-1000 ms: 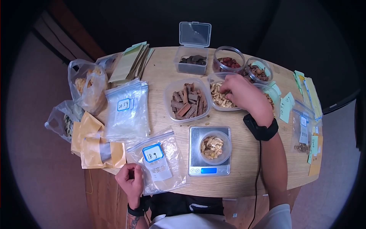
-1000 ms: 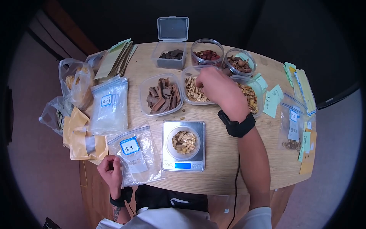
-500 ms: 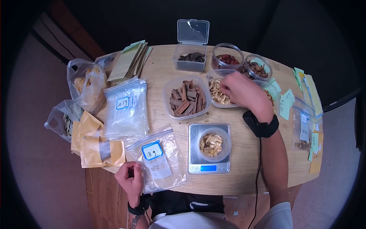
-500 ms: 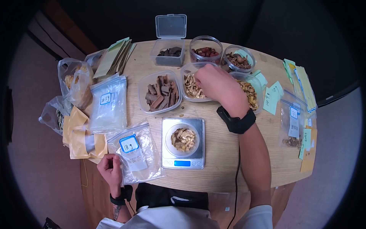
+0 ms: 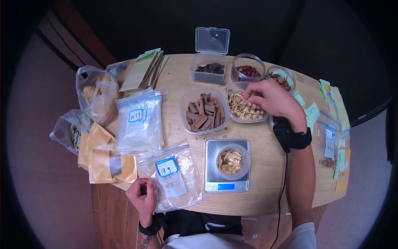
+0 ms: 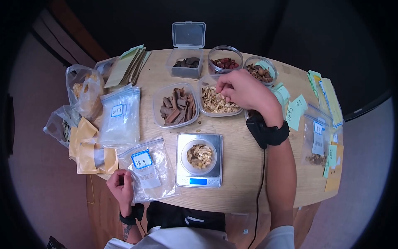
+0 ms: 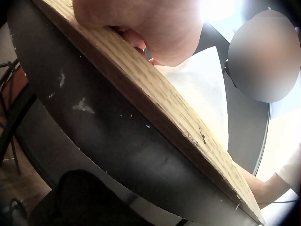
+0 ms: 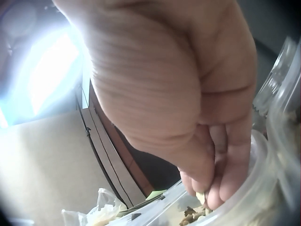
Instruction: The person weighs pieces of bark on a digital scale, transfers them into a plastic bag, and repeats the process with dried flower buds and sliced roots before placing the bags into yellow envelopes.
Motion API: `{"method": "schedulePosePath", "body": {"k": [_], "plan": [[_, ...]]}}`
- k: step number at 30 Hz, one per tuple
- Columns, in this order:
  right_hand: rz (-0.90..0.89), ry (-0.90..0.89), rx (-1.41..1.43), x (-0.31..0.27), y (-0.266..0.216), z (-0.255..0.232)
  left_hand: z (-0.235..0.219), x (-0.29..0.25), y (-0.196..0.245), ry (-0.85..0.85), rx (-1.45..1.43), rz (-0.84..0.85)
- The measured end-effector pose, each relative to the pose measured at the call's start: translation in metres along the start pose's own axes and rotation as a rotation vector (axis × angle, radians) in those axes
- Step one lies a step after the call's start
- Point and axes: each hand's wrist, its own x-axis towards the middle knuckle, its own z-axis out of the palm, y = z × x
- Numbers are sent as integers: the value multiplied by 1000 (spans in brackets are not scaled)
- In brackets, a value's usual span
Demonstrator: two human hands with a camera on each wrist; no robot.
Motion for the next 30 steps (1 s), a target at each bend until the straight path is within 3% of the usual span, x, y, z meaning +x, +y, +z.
{"method": "schedulePosePath", "body": {"k": [4,7,11,15,18,27,30], "plan": [[-60,60,-14,2,-4,1,0,0,2,1,7,8],[-79,203,-94,1,-15,2,0,0,-1,-4,14,4],[-104,165,-393,-1,-3,11,-1,1,0,-6,23,29],[31,172,-513,-5,3,27,0,1,2,-4,8,21],[27,221,-585,-8,-5,32,0,1,4,-4,2,18],[-5,257,-572,0,6,40,-2,1,-1,-21,-18,28],[-2,168,-560,2,-1,37,-3,1,-1,-27,-18,28]]}}
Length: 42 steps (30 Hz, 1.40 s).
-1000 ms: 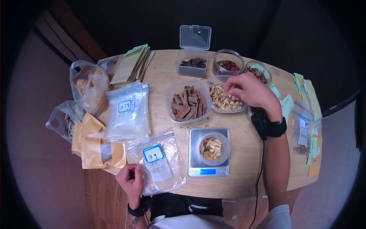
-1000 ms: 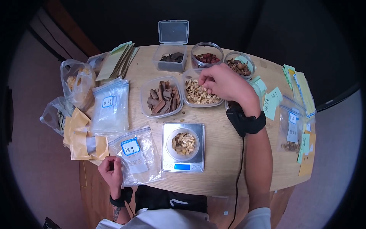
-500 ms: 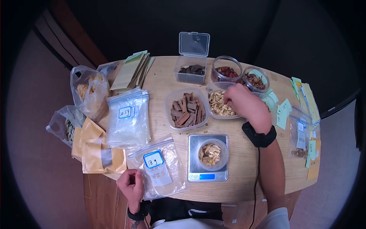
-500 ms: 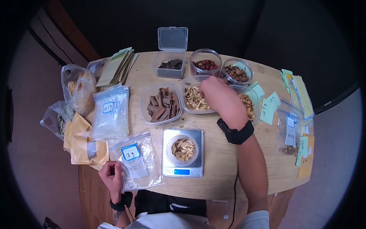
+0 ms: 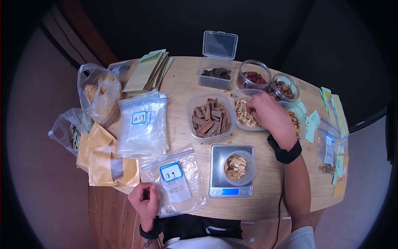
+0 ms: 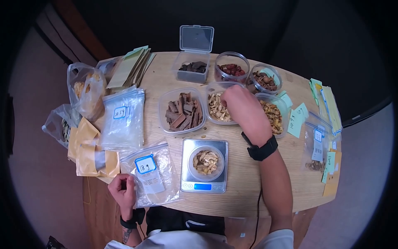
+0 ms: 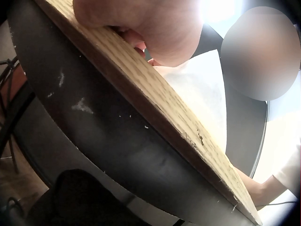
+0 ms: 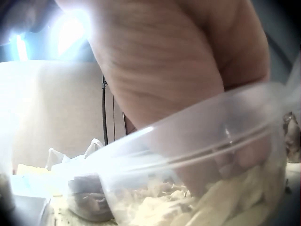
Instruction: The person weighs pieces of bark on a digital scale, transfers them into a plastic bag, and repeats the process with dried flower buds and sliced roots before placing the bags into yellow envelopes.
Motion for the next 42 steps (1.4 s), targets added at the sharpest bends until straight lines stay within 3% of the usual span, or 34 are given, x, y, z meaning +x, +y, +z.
{"method": "schedulePosePath", "body": {"k": [12,20,24,29,42], "plan": [[-113,-18,106,3,13,1,1,0,2,7,36,24],[-236,-137,323,-29,-32,-84,2,0,4,10,27,-9],[-379,-281,348,-56,-64,-92,1,0,4,2,27,-1],[-374,-143,353,-81,-75,-77,1,0,4,4,44,3],[-380,-64,390,-85,-69,-86,3,-1,2,3,-9,-8]]}}
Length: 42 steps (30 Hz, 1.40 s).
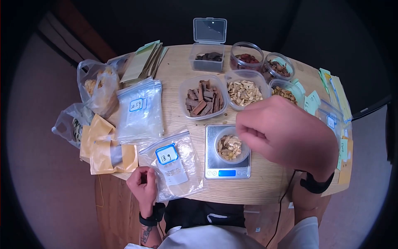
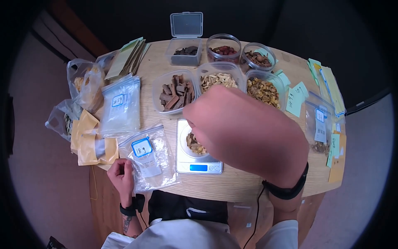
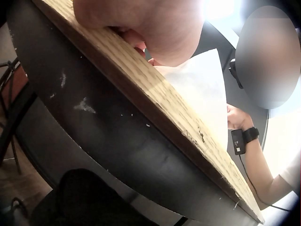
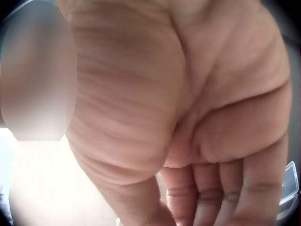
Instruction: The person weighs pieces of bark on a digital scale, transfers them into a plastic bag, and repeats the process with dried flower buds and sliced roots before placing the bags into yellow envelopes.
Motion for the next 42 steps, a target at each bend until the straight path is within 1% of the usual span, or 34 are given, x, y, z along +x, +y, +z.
{"method": "schedulePosePath", "body": {"k": [5,10,17,26,28,30,33,36,39,42], "plan": [[56,-1,-22,1,-6,-9,1,0,0,5,-3,0],[28,86,-64,-2,10,-3,0,0,-1,2,2,4],[39,133,-172,-6,10,-4,1,0,-1,6,6,9],[248,-15,-78,2,11,-13,2,-1,-2,25,11,-8],[253,-13,-119,12,20,-21,1,0,-3,32,41,14],[237,12,-176,20,38,-26,0,1,-1,25,31,9],[221,122,-226,35,78,-14,0,0,-1,25,39,3],[316,55,-239,43,95,3,0,0,-2,23,39,5],[289,10,-217,48,112,20,0,-1,0,25,40,-4],[199,32,-227,49,125,39,0,0,-2,28,39,-1]]}}
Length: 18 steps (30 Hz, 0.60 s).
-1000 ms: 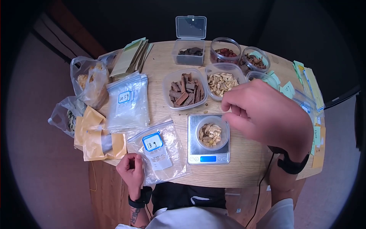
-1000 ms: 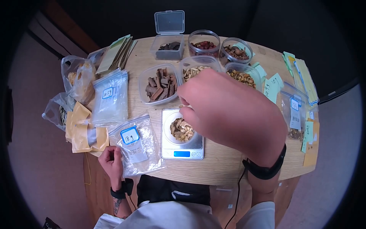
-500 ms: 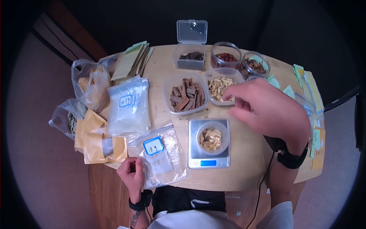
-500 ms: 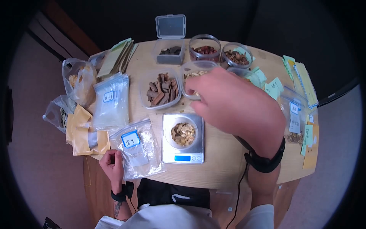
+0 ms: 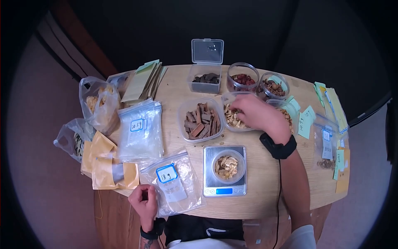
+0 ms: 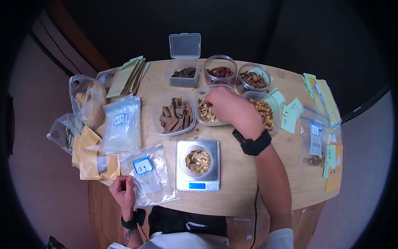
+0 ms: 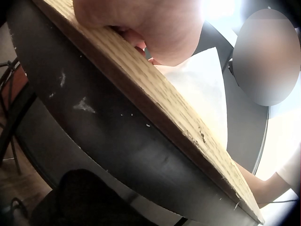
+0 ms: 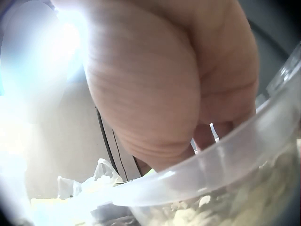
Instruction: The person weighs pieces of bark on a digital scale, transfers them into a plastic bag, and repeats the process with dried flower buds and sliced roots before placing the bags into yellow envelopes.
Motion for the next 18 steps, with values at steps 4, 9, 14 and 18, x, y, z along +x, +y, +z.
{"method": "schedulePosePath", "body": {"k": [4,9,14,18], "plan": [[31,3,23,3,-8,2,-1,0,0,-13,-8,-4],[-44,3,63,10,-7,5,-1,2,1,-6,27,38],[-59,15,81,14,-4,8,0,1,4,-14,9,13],[-37,17,75,14,-5,9,0,1,3,-18,-22,3]]}}
